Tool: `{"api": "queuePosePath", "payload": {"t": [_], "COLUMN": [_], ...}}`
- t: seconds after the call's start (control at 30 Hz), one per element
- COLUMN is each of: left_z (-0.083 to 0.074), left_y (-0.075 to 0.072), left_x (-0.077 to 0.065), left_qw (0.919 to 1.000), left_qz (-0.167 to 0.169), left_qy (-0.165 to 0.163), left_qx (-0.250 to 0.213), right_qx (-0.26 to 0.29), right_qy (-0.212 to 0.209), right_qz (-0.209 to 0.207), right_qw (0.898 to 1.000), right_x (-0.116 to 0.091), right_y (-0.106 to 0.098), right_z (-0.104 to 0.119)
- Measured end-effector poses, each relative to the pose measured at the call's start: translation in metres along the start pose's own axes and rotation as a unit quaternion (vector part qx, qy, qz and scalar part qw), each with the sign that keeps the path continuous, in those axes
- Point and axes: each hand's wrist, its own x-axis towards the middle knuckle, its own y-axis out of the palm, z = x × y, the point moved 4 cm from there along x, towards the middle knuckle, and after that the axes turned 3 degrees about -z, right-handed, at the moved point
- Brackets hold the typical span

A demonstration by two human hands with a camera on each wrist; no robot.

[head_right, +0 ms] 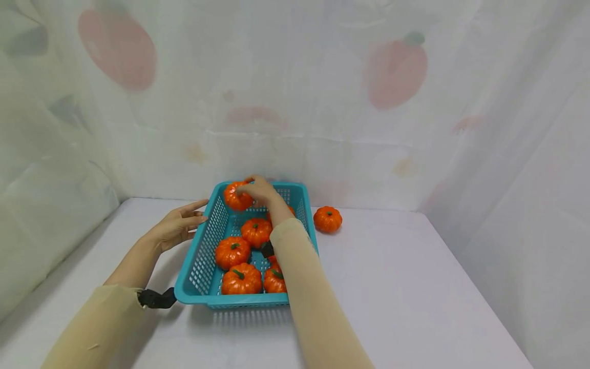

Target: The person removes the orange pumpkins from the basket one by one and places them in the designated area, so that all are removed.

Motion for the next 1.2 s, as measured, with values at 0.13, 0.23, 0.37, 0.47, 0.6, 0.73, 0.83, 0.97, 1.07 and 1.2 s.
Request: {"api": "queuePosePath", "payload": {"t": [0.13, 0.23, 0.37, 0.47, 0.6, 0.73, 0.83, 0.97, 1.07, 1.2], "left_z": [0.000, 0.000, 0.000, 0.000, 0.002, 0.003, 0.003, 0.003, 0.003, 0.003], "left_y": [0.000, 0.001, 0.001, 0.001, -0.002, -0.003, -0.003, -0.003, -0.003, -0.003], "left_x": [0.000, 0.001, 0.002, 0.004, 0.004, 0.004, 0.005, 0.005, 0.006, 0.006], "left_qw": [1.0000, 1.0000, 1.0000, 1.0000, 0.9999, 0.9999, 0.9999, 0.9999, 0.9999, 0.9999], "left_qz": [0.001, 0.000, -0.003, -0.004, -0.008, -0.011, -0.011, -0.009, -0.009, -0.010], "left_qy": [0.001, 0.001, 0.002, 0.003, 0.001, 0.001, 0.003, 0.005, 0.004, 0.003], "left_qx": [0.001, 0.002, 0.003, 0.004, 0.010, 0.011, 0.010, 0.012, 0.012, 0.014], "right_qx": [0.054, 0.077, 0.088, 0.086, 0.073, 0.062, 0.061, 0.056, 0.055, 0.065], "right_qy": [0.014, 0.015, -0.001, -0.014, -0.024, -0.018, -0.009, -0.004, 0.004, 0.019], "right_qz": [-0.009, -0.018, -0.036, -0.053, -0.069, -0.076, -0.084, -0.090, -0.094, -0.102], "right_qw": [0.998, 0.997, 0.996, 0.995, 0.995, 0.995, 0.995, 0.994, 0.994, 0.992], "right_x": [0.003, 0.003, 0.000, -0.002, -0.005, -0.008, -0.011, -0.017, -0.021, -0.027], "right_y": [-0.008, -0.017, -0.034, -0.047, -0.062, -0.078, -0.091, -0.107, -0.118, -0.134], "right_z": [0.011, 0.021, 0.034, 0.039, 0.042, 0.040, 0.035, 0.025, 0.018, 0.005]}}
